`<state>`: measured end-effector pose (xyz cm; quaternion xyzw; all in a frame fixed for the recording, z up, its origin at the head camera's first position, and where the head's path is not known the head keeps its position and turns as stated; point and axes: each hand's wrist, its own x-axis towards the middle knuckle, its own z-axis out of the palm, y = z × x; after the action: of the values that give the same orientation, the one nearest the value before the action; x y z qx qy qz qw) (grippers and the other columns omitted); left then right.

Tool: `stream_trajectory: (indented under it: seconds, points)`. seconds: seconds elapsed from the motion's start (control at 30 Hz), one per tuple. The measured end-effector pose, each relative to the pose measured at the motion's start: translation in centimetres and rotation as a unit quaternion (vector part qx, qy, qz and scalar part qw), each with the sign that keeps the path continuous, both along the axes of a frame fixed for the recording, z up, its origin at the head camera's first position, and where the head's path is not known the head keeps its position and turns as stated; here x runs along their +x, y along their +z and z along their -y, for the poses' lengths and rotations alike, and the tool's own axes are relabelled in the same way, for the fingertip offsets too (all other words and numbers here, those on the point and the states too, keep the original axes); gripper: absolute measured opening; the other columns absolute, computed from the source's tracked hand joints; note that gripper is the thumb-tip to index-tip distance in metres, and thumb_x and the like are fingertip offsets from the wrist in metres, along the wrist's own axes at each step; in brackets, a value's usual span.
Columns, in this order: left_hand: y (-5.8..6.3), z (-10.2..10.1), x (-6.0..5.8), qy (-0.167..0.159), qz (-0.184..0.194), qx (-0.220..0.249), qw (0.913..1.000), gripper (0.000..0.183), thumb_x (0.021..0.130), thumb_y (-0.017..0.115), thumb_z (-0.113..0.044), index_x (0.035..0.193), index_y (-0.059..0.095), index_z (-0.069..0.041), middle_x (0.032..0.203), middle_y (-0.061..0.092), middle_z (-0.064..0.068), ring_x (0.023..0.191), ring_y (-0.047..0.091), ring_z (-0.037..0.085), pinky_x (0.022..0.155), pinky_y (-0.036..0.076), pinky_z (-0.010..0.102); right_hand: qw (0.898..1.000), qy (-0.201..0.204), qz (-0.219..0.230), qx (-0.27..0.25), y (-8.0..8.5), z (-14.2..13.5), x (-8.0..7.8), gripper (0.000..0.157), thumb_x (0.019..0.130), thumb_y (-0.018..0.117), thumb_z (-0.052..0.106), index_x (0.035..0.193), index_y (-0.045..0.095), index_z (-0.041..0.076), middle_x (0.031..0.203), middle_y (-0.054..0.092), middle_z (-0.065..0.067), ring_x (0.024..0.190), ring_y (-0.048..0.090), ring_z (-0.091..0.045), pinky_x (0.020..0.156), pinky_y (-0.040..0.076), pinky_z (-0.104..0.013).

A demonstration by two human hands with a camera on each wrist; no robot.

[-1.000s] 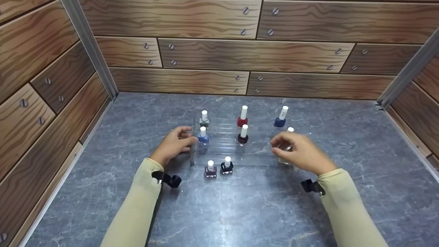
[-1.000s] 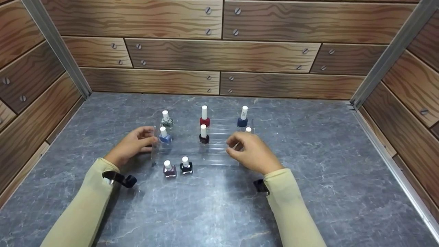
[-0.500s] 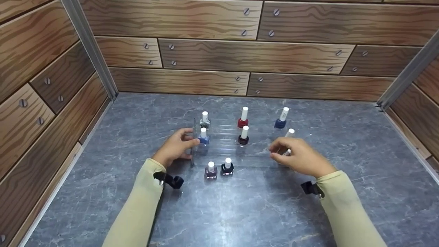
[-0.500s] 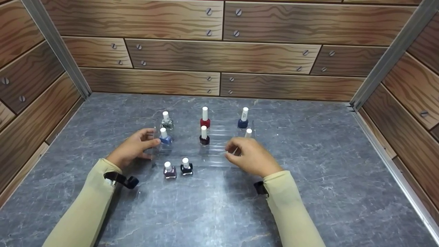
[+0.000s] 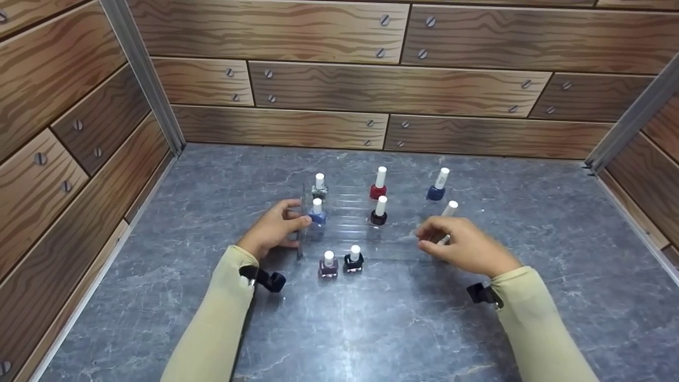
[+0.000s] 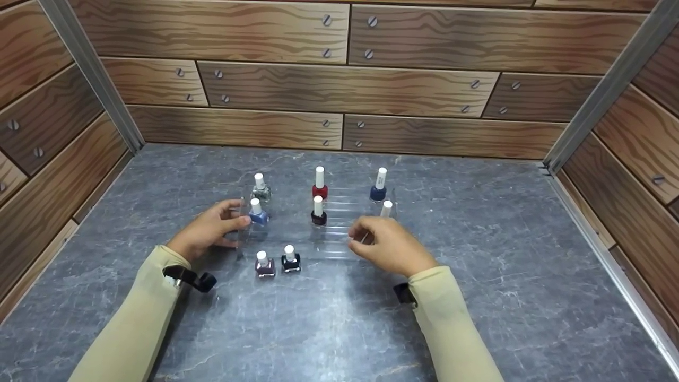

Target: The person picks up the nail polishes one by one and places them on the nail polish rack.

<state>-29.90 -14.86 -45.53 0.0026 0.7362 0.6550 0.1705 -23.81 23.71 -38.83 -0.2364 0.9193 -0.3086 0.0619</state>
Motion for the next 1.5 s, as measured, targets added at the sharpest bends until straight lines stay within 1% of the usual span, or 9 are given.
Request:
stream_trajectory:
  seconds: [0.17,0.4,0.6,0.73,0.9,1.03,1.27,1.4,1.5]
  points:
    - [0.2,0.2,0.0,0.004,0.003,-0.007,1.0,0.068,0.099,0.073,-0.018,0.157,0.038,-0.011,0.15,0.047,0.022,0.125,0.059,0.039,0.086,0.064,0.044,1.0,0.008,0.002,-0.009,0.1,0.6,0.0,0.016,0.099,0.072,0.021,0.113,0.072,0.013,0.102,0.072,0.004,0.093,0.066,-0.013,0.081,0.059,-0.032]
    - [0.3,0.4,-0.3,-0.005,0.0,-0.013,0.9999,0.07,0.098,0.074,-0.023,0.158,0.037,-0.014,0.154,0.044,0.02,0.128,0.057,0.036,0.089,0.063,0.044,0.998,0.045,0.024,-0.032,0.2,2.9,0.0,0.023,0.096,0.074,0.016,0.117,0.07,0.01,0.109,0.072,-0.003,0.097,0.067,-0.017,0.084,0.061,-0.031]
    - [0.3,0.4,-0.3,-0.004,-0.002,-0.01,0.9999,0.07,0.098,0.074,-0.022,0.157,0.039,-0.014,0.154,0.043,0.02,0.129,0.056,0.036,0.089,0.063,0.044,0.996,0.082,0.034,0.013,-0.3,6.6,-0.4,0.026,0.095,0.074,0.014,0.119,0.068,0.008,0.111,0.071,-0.009,0.096,0.067,-0.017,0.086,0.06,-0.03]
    - [0.2,0.2,-0.2,-0.004,-0.009,-0.011,0.9999,0.068,0.099,0.073,-0.021,0.157,0.039,-0.014,0.151,0.046,0.02,0.127,0.057,0.035,0.088,0.064,0.044,0.994,0.094,0.037,0.03,-1.0,8.6,-0.8,0.027,0.093,0.075,0.011,0.119,0.067,0.005,0.112,0.07,-0.009,0.097,0.067,-0.019,0.089,0.06,-0.037]
    - [0.0,0.0,-0.2,-0.002,-0.013,-0.007,0.9999,0.067,0.099,0.073,-0.021,0.156,0.039,-0.013,0.148,0.048,0.02,0.125,0.059,0.035,0.087,0.064,0.043,0.993,0.111,0.008,0.047,-2.0,9.8,-1.2,0.028,0.09,0.076,0.006,0.116,0.067,0.003,0.111,0.069,-0.01,0.096,0.069,-0.027,0.088,0.061,-0.04]
    - [-0.1,-0.2,-0.2,-0.003,-0.012,-0.003,0.9999,0.068,0.098,0.074,-0.021,0.156,0.04,-0.013,0.151,0.046,0.02,0.126,0.058,0.036,0.087,0.064,0.044,0.992,0.11,-0.015,0.061,-2.3,10.3,-1.3,0.028,0.088,0.077,0.005,0.114,0.068,0.004,0.105,0.068,-0.008,0.092,0.067,-0.024,0.084,0.06,-0.037]
    - [-0.2,-0.2,-0.2,0.001,-0.011,0.0,0.9999,0.068,0.098,0.074,-0.02,0.156,0.04,-0.013,0.15,0.046,0.022,0.125,0.059,0.036,0.087,0.064,0.044,0.987,0.119,-0.044,0.094,-2.4,11.0,-1.1,0.022,0.087,0.078,0.009,0.108,0.071,0.01,0.103,0.064,-0.001,0.09,0.06,-0.017,0.085,0.058,-0.039]
    - [-0.2,-0.1,-0.1,0.001,-0.011,-0.01,0.9999,0.068,0.099,0.073,-0.021,0.157,0.039,-0.013,0.152,0.045,0.022,0.127,0.058,0.036,0.088,0.064,0.045,0.985,0.122,-0.061,0.109,-2.7,11.3,-1.1,0.02,0.088,0.078,0.01,0.107,0.072,0.011,0.101,0.062,-0.001,0.088,0.058,-0.018,0.085,0.057,-0.041]
    - [-0.2,-0.2,0.0,-0.001,-0.01,-0.012,0.9999,0.068,0.099,0.073,-0.021,0.157,0.038,-0.012,0.153,0.044,0.022,0.128,0.057,0.037,0.089,0.063,0.045,0.985,0.119,-0.063,0.112,-2.9,11.4,-1.0,0.02,0.088,0.078,0.01,0.107,0.072,0.009,0.102,0.063,-0.004,0.092,0.061,-0.022,0.088,0.057,-0.044]
